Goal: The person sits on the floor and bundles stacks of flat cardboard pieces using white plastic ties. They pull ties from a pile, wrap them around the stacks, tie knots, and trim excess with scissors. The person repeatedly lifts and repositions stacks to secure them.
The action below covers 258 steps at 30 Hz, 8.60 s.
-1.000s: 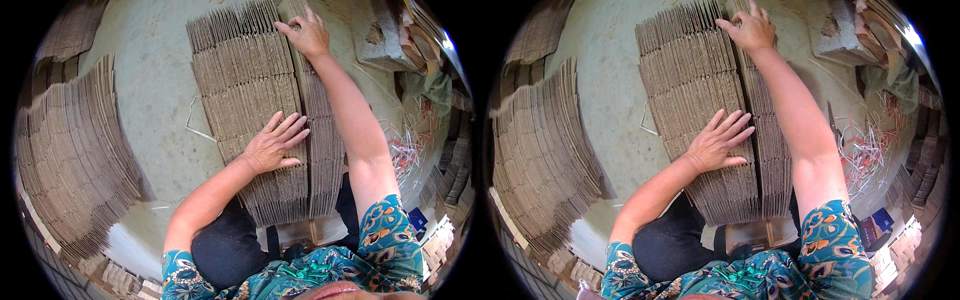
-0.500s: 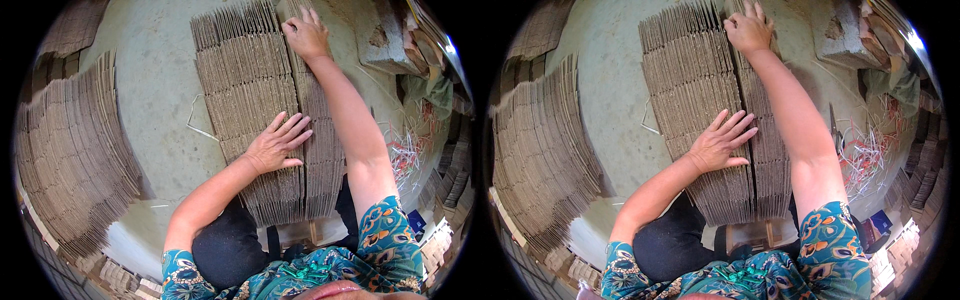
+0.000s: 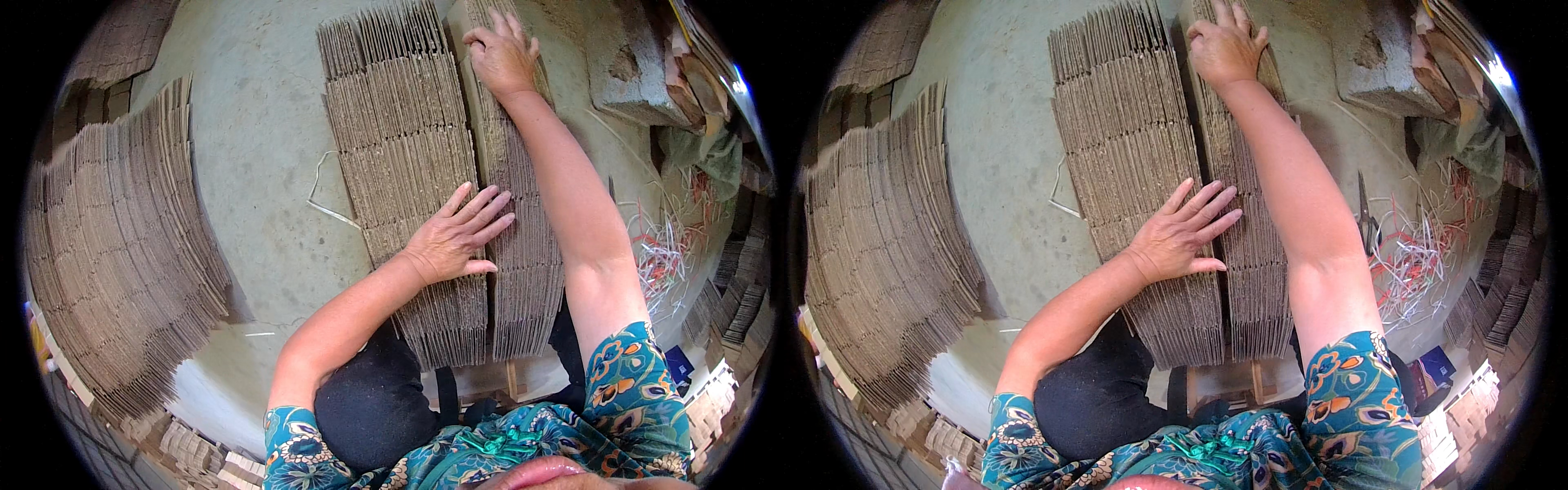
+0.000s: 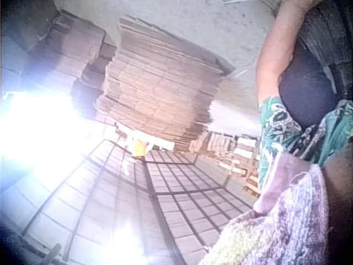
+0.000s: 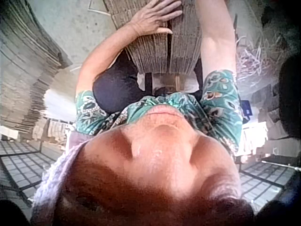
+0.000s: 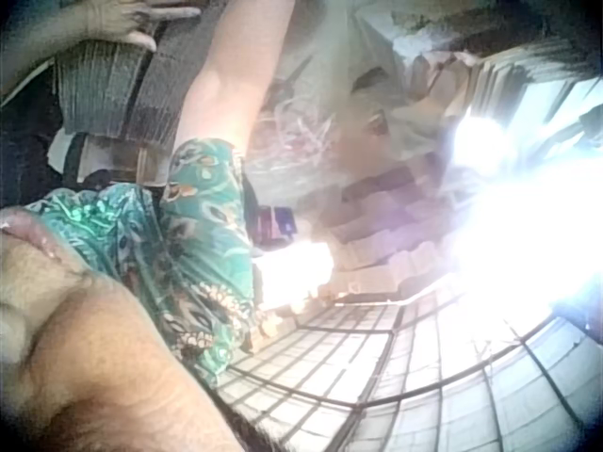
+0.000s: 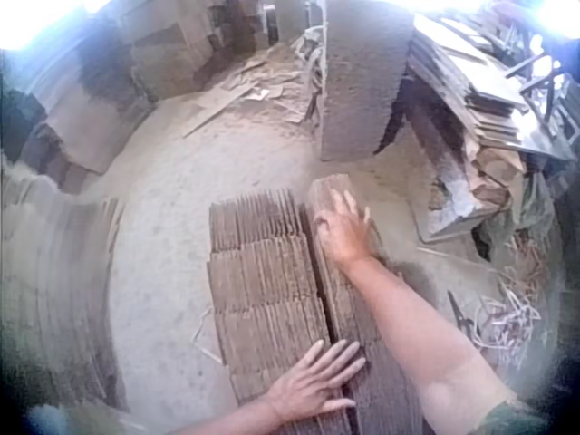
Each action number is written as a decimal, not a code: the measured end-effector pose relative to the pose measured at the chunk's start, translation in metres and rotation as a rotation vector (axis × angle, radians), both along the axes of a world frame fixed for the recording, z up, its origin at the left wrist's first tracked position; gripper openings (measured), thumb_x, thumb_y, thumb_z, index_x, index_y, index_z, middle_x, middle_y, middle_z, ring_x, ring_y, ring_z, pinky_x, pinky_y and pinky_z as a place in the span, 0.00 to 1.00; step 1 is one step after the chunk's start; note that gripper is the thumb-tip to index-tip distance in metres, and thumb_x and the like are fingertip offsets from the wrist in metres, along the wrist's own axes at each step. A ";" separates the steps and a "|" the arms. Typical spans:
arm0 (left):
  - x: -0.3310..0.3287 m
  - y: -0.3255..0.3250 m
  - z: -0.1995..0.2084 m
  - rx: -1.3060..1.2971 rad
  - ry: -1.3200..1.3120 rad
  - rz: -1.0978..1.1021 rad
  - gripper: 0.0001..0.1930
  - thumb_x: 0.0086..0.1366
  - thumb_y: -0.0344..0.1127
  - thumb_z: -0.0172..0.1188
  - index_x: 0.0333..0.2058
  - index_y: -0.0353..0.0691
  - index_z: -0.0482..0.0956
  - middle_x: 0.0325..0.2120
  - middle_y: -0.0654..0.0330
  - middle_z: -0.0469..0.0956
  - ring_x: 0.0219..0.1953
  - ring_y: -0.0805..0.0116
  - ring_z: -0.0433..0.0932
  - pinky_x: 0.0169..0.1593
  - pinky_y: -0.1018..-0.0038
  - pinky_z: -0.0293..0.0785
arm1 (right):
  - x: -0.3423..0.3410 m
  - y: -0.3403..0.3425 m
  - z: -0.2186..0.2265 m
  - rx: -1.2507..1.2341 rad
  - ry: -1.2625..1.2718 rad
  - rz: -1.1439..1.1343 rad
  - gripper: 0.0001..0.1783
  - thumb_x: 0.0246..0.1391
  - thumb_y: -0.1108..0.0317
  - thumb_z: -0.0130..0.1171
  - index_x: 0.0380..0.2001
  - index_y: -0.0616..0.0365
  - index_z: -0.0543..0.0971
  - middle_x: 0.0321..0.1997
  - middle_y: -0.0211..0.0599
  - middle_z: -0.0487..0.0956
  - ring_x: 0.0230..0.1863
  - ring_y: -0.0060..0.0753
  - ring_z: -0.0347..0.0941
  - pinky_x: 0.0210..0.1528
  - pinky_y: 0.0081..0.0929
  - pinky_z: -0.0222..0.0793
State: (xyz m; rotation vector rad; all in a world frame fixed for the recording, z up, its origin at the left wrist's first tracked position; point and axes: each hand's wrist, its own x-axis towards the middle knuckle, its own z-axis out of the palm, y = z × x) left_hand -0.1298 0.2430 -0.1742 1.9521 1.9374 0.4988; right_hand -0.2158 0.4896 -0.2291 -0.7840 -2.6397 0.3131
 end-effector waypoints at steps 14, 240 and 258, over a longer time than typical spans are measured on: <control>0.000 -0.001 -0.001 0.015 -0.028 0.007 0.41 0.53 0.67 0.45 0.59 0.45 0.60 0.61 0.56 0.55 0.64 0.60 0.50 0.66 0.56 0.38 | -0.007 -0.001 -0.002 -0.018 0.020 -0.029 0.21 0.42 0.39 0.58 0.31 0.40 0.78 0.64 0.35 0.59 0.67 0.41 0.46 0.62 0.64 0.34; 0.002 -0.074 -0.050 0.083 -0.958 1.059 0.51 0.49 0.54 0.65 0.60 0.27 0.45 0.59 0.41 0.54 0.61 0.53 0.55 0.62 0.66 0.51 | 0.238 0.014 0.060 -0.870 -0.319 -0.173 0.37 0.49 0.48 0.57 0.54 0.65 0.65 0.53 0.50 0.70 0.55 0.41 0.66 0.56 0.31 0.59; -0.007 -0.066 -0.044 0.085 -0.842 1.230 0.46 0.49 0.46 0.67 0.58 0.29 0.50 0.56 0.46 0.59 0.57 0.56 0.60 0.59 0.66 0.56 | 0.229 -0.052 0.032 -0.836 -0.434 0.259 0.51 0.41 0.35 0.56 0.56 0.68 0.57 0.49 0.61 0.70 0.51 0.56 0.67 0.54 0.39 0.62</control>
